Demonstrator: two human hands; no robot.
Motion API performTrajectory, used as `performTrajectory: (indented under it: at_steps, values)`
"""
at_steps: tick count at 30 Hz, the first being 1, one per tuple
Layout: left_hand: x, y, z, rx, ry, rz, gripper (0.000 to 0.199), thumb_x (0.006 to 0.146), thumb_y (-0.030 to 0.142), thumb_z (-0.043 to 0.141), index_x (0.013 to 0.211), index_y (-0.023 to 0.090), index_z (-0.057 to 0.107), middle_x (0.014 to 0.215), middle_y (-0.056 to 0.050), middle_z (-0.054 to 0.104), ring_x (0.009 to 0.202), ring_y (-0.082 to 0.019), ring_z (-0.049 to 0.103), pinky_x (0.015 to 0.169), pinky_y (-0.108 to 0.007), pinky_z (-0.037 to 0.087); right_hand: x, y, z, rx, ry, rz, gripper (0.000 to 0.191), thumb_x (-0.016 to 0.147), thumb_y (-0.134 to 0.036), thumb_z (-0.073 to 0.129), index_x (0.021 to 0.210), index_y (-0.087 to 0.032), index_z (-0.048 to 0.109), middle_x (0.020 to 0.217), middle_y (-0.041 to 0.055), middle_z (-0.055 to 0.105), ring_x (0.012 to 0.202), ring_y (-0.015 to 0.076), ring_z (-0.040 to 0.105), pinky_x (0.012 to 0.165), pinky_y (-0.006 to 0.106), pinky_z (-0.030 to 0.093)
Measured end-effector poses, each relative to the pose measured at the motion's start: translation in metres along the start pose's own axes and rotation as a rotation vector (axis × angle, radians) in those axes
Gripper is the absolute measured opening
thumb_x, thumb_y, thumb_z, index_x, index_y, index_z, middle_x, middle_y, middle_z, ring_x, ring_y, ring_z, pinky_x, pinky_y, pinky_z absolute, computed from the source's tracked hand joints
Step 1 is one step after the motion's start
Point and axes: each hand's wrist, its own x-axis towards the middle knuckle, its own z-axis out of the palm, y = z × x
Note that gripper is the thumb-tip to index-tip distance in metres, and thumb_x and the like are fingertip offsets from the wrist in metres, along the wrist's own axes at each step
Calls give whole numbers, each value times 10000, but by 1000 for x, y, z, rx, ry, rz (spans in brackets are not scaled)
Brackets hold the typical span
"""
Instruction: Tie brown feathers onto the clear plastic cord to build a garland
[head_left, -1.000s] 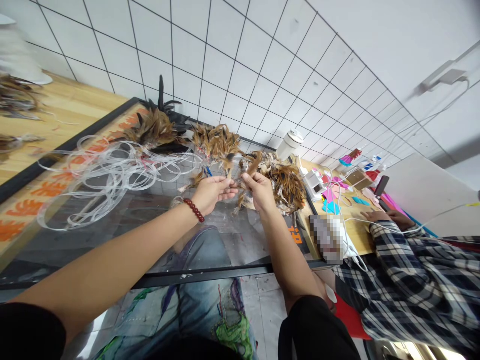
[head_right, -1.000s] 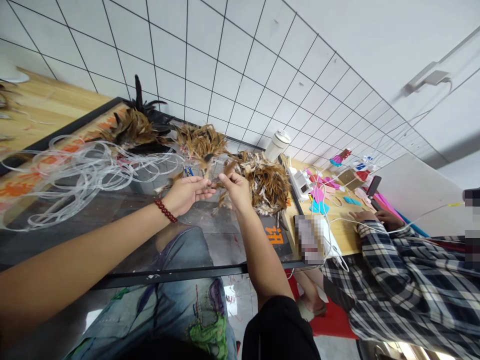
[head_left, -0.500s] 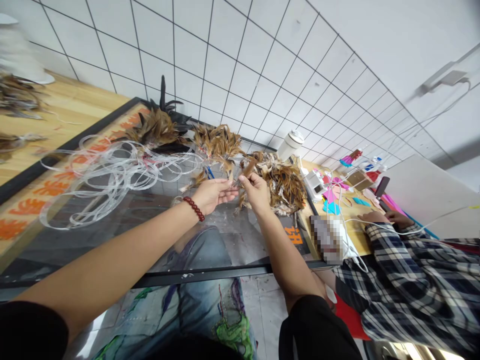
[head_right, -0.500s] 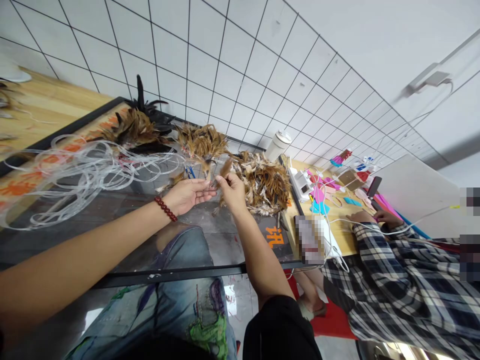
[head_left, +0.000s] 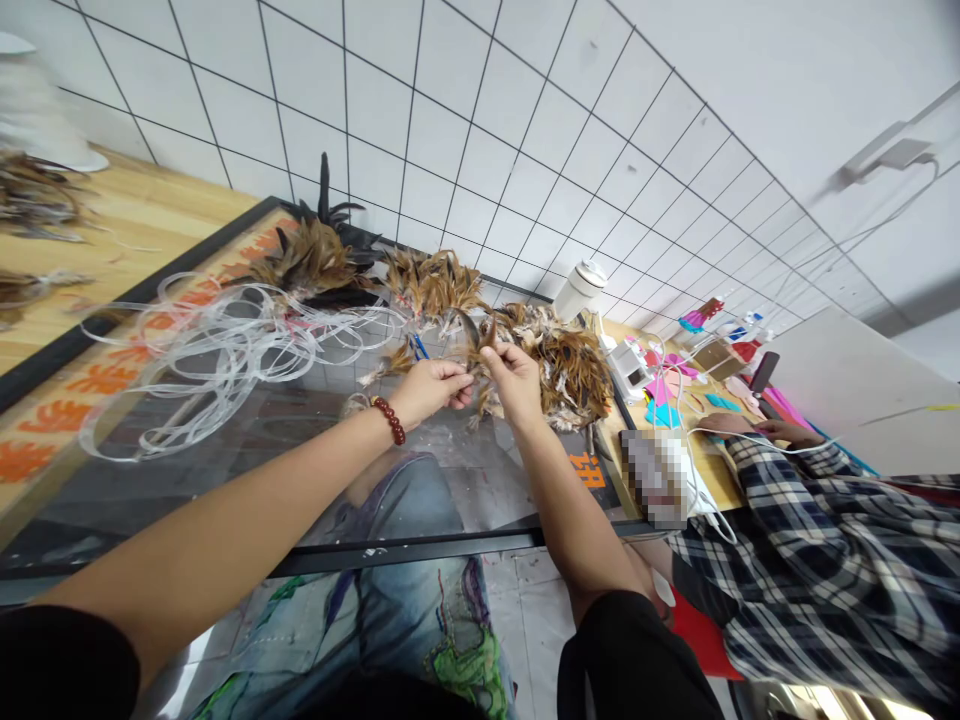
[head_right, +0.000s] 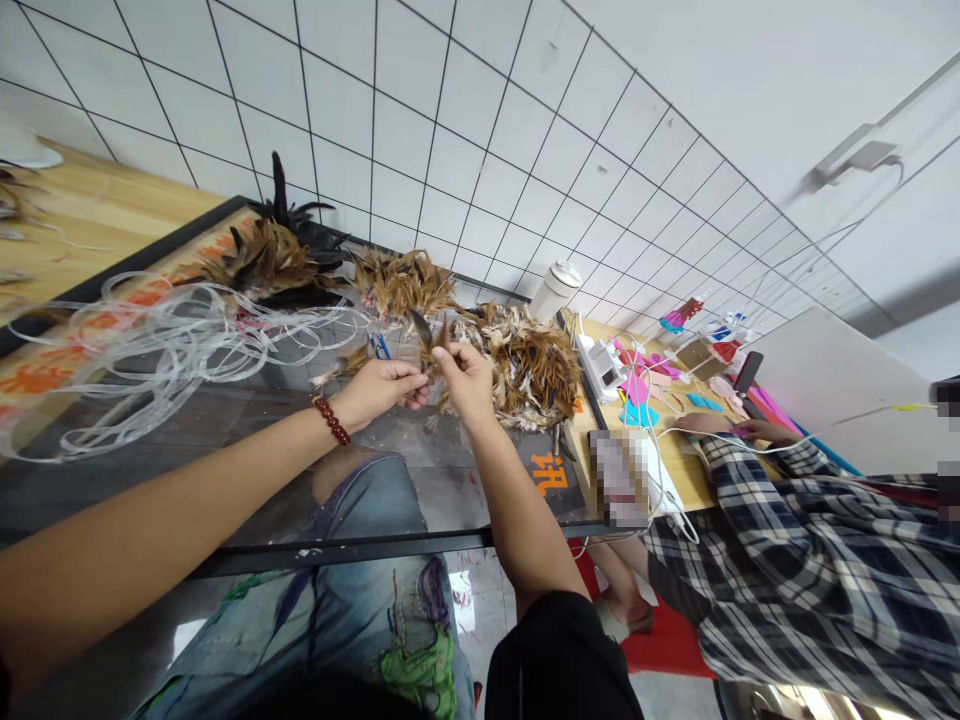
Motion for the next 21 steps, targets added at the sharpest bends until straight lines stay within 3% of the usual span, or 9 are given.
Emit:
performTrajectory:
  at_steps: [3,7,9,13,16,21]
  values:
    - [1,2,0,-60,143,79,136,728,222,692,672,104,653,609,-45,643,500,-100,584,494,-210,477,7,1,-8,44,130,14,265,737,-422,614,863,-190,624,759,-7,587,676,111,483,658,241,403]
    - [4,6,-3,-158,292,164,115,740,212,664,694,112,633,566,-2,601,474,-78,556,486,-197,464,11,11,-19,-323,-45,-4,158,742,-319,610,806,-184,662,769,5,613,713,134,515,705,262,413]
    - [4,7,-4,-185,315,183,106,743,205,652,696,115,623,560,10,589,471,-73,548,479,-190,453,8,15,-20,-621,-143,-100,145,785,-248,564,837,-198,690,820,21,615,776,152,528,748,275,406]
    - [4,7,-4,-197,322,181,105,738,208,652,698,118,616,560,16,582,476,-70,543,477,-186,442,2,18,-17,-1038,-351,-299,351,838,-140,477,1112,-267,655,1028,55,578,962,188,510,828,301,375]
    - [4,8,-3,-199,321,165,86,750,190,638,710,115,624,559,15,583,477,-70,544,476,-184,437,-1,18,-15,-1147,-414,-337,335,854,-172,499,1137,-285,636,1107,62,553,1018,206,481,838,319,356]
    - [4,8,-2,-187,333,135,80,756,172,637,704,110,633,573,4,598,474,-69,539,476,-185,435,-1,13,-18,-1204,-369,-432,223,906,-232,468,1003,-261,667,1168,66,560,1052,215,456,873,351,315]
